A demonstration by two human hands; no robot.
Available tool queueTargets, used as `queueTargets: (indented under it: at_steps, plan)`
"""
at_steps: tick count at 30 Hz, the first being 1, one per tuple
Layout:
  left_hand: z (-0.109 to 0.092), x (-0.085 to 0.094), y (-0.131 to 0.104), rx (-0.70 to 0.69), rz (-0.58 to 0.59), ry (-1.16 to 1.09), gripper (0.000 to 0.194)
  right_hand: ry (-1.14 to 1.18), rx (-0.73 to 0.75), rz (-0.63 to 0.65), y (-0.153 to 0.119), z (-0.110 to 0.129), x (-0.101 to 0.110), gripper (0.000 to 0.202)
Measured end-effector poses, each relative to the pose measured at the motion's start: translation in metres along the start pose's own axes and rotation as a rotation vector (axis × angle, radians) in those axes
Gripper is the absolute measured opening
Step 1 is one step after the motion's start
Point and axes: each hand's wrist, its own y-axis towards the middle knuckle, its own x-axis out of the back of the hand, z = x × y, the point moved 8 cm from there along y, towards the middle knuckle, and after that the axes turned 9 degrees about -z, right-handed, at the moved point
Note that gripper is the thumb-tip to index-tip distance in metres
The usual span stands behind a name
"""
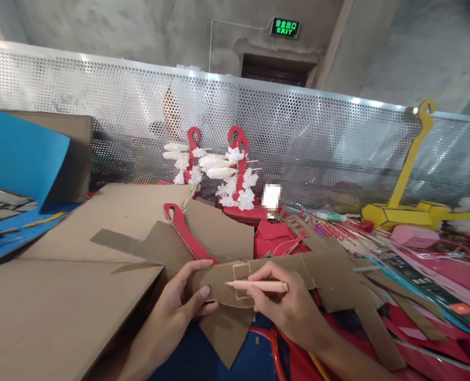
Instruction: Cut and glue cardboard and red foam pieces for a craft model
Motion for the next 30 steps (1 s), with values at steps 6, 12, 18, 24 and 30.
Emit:
queueTargets:
  at_steps: [6,12,18,24,30]
  plan:
    - [-0.003,-0.001,-0.001,-0.003,-0.009,0.001,0.055,-0.018,0.015,0.017,0.0,0.0,0.0,0.017]
    - [-0.001,-0.001,-0.001,0.007,0.005,0.006,0.056,-0.027,0.02,0.015,0.0,0.001,-0.001,0.015]
    - [-0.001,-0.001,-0.002,0.01,0.008,0.008,0.057,-0.025,0.018,0.012,0.001,0.002,0.0,0.016]
    - [-0.003,-0.002,-0.003,0.009,0.011,0.009,0.055,-0.034,0.023,0.021,0.001,0.003,-0.002,0.015]
    - [0.003,0.0,0.0,0.013,0.02,0.002,0.057,0.098,-0.027,-0.061,0.005,-0.003,0.01,0.019]
